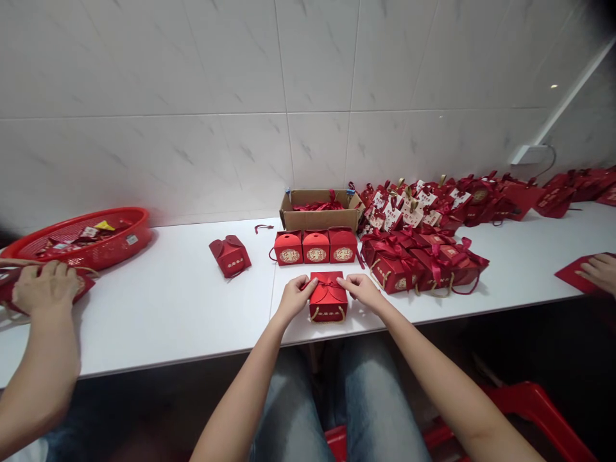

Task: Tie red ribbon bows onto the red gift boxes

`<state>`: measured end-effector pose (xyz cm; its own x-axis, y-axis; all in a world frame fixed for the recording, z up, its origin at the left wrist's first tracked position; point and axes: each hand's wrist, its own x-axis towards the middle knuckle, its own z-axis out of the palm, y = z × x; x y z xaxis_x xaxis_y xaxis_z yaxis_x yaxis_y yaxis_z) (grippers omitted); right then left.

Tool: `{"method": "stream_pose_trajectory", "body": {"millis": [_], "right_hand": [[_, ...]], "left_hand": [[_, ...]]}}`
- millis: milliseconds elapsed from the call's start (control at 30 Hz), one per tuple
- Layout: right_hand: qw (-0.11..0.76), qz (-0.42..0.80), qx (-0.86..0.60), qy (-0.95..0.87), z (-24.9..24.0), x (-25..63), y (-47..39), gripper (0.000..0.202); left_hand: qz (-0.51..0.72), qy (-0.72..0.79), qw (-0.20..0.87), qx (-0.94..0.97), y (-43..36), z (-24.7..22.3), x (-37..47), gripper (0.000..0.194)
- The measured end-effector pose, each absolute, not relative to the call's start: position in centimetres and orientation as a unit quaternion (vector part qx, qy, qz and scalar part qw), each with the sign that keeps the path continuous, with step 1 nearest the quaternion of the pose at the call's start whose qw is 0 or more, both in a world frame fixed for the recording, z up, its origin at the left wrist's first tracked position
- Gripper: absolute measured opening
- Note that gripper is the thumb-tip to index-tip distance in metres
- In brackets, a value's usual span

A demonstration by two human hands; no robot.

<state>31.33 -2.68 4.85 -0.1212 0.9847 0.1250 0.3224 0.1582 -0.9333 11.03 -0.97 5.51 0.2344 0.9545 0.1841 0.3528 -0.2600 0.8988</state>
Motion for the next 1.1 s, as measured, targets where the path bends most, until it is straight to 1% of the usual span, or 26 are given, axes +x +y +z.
{"method": "stream_pose_trajectory", "body": {"millis": [133,267,333,433,467,533,633,733,767,833,900,933,1033,1100], "right_hand": [[0.416,0.39,-0.515,-0.64,4.8,31.6,-2.7,0.052],[0.412,0.387,-0.514,-0.645,5.0,32.0,-2.9,0.053],[0.376,0.422,-0.518,-0.642,5.4,32.5,-3.2,0.052],[0.296,0.512,-0.507,-0.627,6.1,33.6,-3.7,0.047],[0.291,0.537,-0.494,-0.619,6.3,34.0,-3.8,0.045],[0.339,0.565,-0.457,-0.598,6.7,34.5,-4.0,0.039],[0.45,0.602,-0.384,-0.536,7.0,34.5,-4.0,0.03],[0.501,0.644,-0.327,-0.476,7.3,33.9,-3.8,0.025],[0.508,0.65,-0.319,-0.467,7.5,33.6,-3.8,0.026],[0.508,0.652,-0.319,-0.464,7.8,33.2,-3.8,0.028],[0.5,0.648,-0.325,-0.474,8.0,32.9,-3.9,0.032],[0.495,0.644,-0.326,-0.483,8.1,32.7,-3.9,0.034],[0.48,0.628,-0.324,-0.52,8.3,32.5,-4.0,0.039],[0.473,0.617,-0.32,-0.542,8.2,32.4,-4.0,0.041]], "left_hand": [[0.397,0.462,0.402,0.684,-0.9,5.7,10.8,0.04],[0.397,0.47,0.391,0.684,-0.8,5.6,10.8,0.04],[0.401,0.473,0.382,0.685,-0.8,5.4,10.8,0.04],[0.4,0.476,0.382,0.684,-0.8,5.4,10.8,0.039],[0.398,0.477,0.384,0.683,-0.8,5.5,10.8,0.038],[0.396,0.48,0.381,0.683,-0.9,5.6,10.9,0.037],[0.391,0.485,0.377,0.685,-0.8,5.7,10.9,0.037],[0.388,0.485,0.374,0.689,-0.8,5.6,10.9,0.033],[0.398,0.488,0.358,0.69,-0.8,5.7,10.9,0.03],[0.439,0.496,0.288,0.692,-0.9,6.0,11.1,0.022],[0.483,0.488,0.215,0.694,-1.2,6.9,11.6,0.018],[0.493,0.474,0.204,0.7,-1.4,7.4,12.0,0.018],[0.476,0.416,0.263,0.729,-2.0,9.2,13.4,0.02],[0.453,0.404,0.294,0.738,-2.2,10.1,14.3,0.022]]}}
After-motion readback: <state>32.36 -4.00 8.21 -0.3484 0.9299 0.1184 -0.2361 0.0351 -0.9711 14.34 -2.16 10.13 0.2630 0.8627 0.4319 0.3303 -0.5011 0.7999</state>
